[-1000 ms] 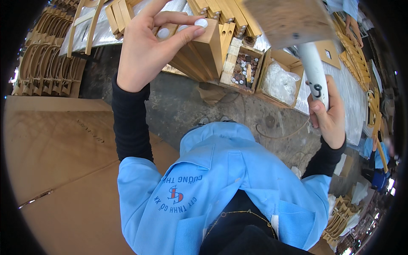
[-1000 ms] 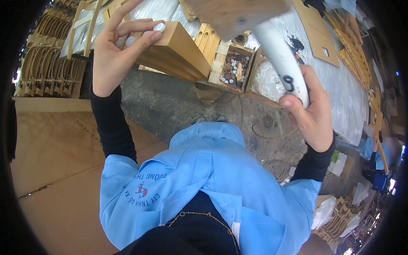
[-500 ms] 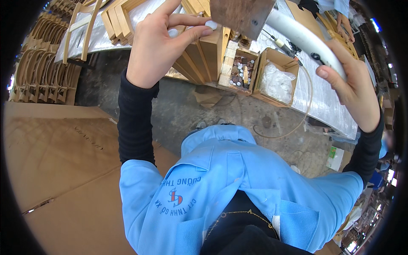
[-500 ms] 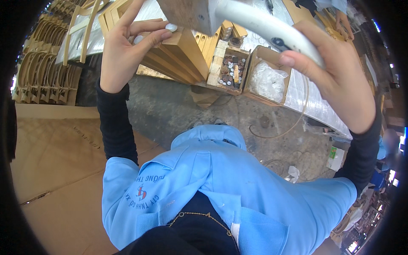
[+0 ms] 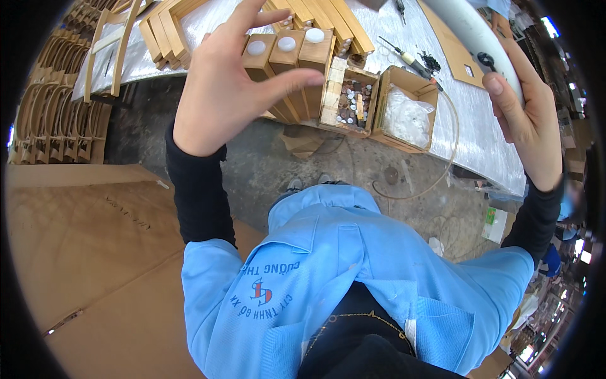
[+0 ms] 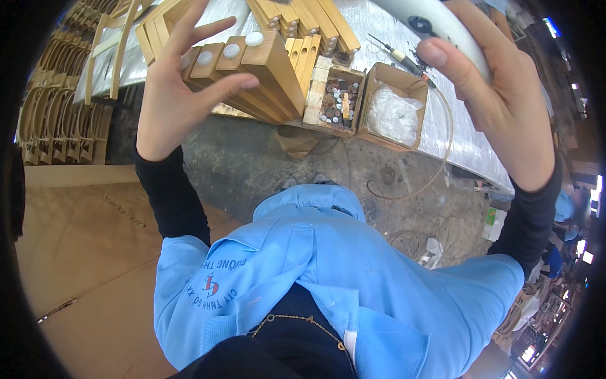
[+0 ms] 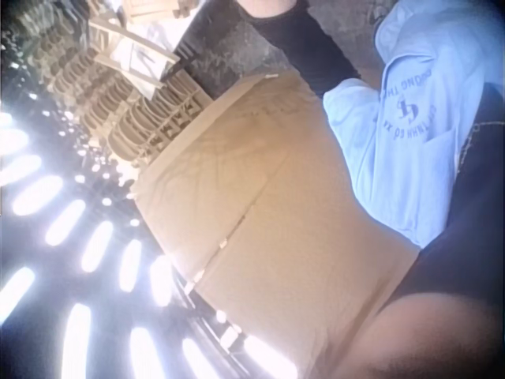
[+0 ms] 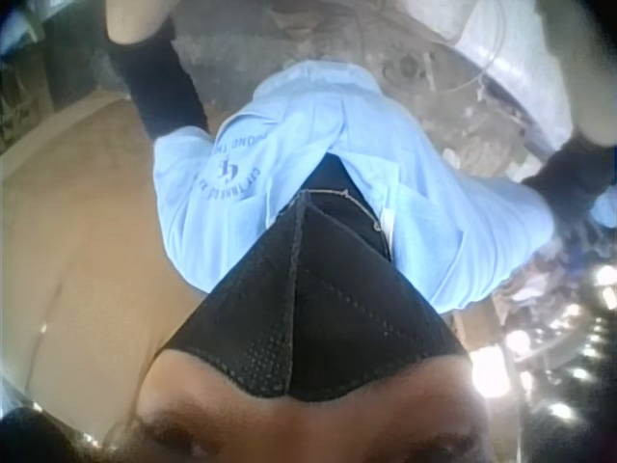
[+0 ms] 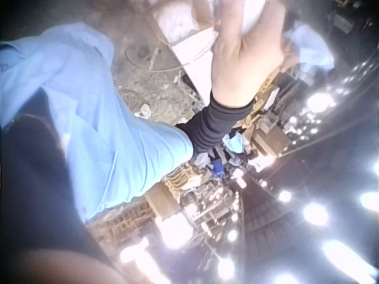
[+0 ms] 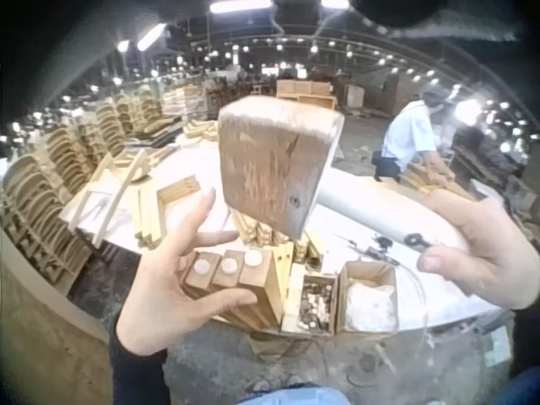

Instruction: The person inserts white plastic dowels into pre-drilled holes on small wooden blocks, then taps them flush with a white plastic mallet. They stack the finished blocks and handle L-shaped wooden frames on a plastic-covered workbench.

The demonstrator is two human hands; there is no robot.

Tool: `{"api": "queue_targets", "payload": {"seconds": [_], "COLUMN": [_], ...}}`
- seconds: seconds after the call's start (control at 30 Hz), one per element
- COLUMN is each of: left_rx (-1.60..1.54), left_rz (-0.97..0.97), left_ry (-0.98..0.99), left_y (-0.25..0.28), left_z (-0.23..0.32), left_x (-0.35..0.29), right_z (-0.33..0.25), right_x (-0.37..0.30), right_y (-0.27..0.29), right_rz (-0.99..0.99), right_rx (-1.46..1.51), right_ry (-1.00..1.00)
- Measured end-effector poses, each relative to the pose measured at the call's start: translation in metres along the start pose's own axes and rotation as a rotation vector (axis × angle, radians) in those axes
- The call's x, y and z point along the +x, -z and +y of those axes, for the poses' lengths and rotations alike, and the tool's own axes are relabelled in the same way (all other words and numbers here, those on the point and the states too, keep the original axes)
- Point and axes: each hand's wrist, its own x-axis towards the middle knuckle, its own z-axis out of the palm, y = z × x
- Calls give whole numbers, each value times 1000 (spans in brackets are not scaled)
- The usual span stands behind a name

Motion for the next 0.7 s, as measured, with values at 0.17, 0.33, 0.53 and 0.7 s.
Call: {"api": "queue_targets", "payload": {"seconds": [0.17,0.33,0.53,0.7], "left_rx": [579,481,440,418], "left_rz": [109,144,202,191], "left_ry": [-155,-115,-152,-97], "left_y": [-5,-6,-2,-3], "left_z": [7,3,-14,-9], "left_x": [-4,2,-1,-1], "right_z": [-9,-20,-18,-43], "right_x": [8,-1,4,2], "right_y": [-7,14,-18,21], "right_rz": [-197,113,-145,119], "right_rx": [-99,-127,-100,-130], "right_ry": [123,161,71,-49]}}
